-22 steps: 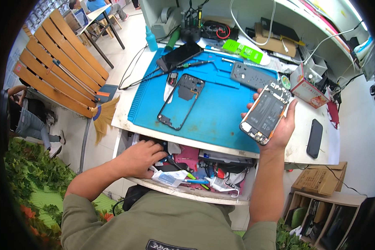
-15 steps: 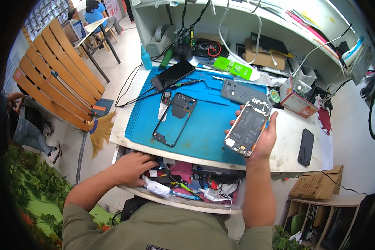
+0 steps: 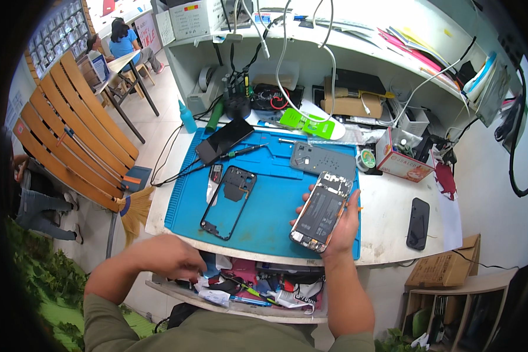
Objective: The person separates the internal components of a mobile phone by hand and using a thin tool, removing the battery and prying off the main circuit board before placing the battery in a storage drawer.
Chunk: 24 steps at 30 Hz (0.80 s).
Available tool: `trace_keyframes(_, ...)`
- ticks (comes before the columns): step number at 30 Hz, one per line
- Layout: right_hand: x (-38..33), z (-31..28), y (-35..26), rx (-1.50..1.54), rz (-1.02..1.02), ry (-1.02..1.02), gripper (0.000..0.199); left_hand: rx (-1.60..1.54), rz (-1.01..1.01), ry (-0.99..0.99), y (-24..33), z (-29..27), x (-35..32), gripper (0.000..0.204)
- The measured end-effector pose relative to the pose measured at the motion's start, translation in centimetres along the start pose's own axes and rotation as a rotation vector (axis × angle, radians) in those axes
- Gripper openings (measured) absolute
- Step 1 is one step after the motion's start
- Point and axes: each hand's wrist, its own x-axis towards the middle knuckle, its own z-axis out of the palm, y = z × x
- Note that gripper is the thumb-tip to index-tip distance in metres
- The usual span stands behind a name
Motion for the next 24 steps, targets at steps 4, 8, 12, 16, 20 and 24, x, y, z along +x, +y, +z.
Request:
trace_keyframes(4, 0.2, -0.4, 0.4, 0.028, 0.047, 0.011, 0.095, 0.211, 0.031, 0.484, 0.3, -7.6, 3.4, 0.021)
trace_keyframes(8, -0.4, -0.8, -0.2, 0.090, 0.118, -0.006, 0.098, 0.215, -0.045, 0.686, -4.0, -13.5, 9.3, 0.020)
trace_keyframes(12, -0.7, -1.6, -0.3, 0.132, 0.157, -0.040, 0.100, 0.211, -0.110, 0.729, -9.4, -16.0, 14.7, 0.019)
trace_keyframes(16, -0.6, -2.2, -0.2, 0.176, 0.179, -0.035, 0.103, 0.397, 0.029, 0.753, -10.7, -15.8, 21.9, 0.025)
trace_keyframes(20, -0.3, -2.8, 0.1, 0.224, 0.208, -0.072, 0.108, 0.623, -0.024, 0.654, -11.7, -15.5, 27.2, 0.036)
trace_keyframes(24, -0.5, -2.5, 0.3, 0.218, 0.223, -0.041, 0.111, 0.473, -0.086, 0.623, -13.1, -15.4, 29.1, 0.027)
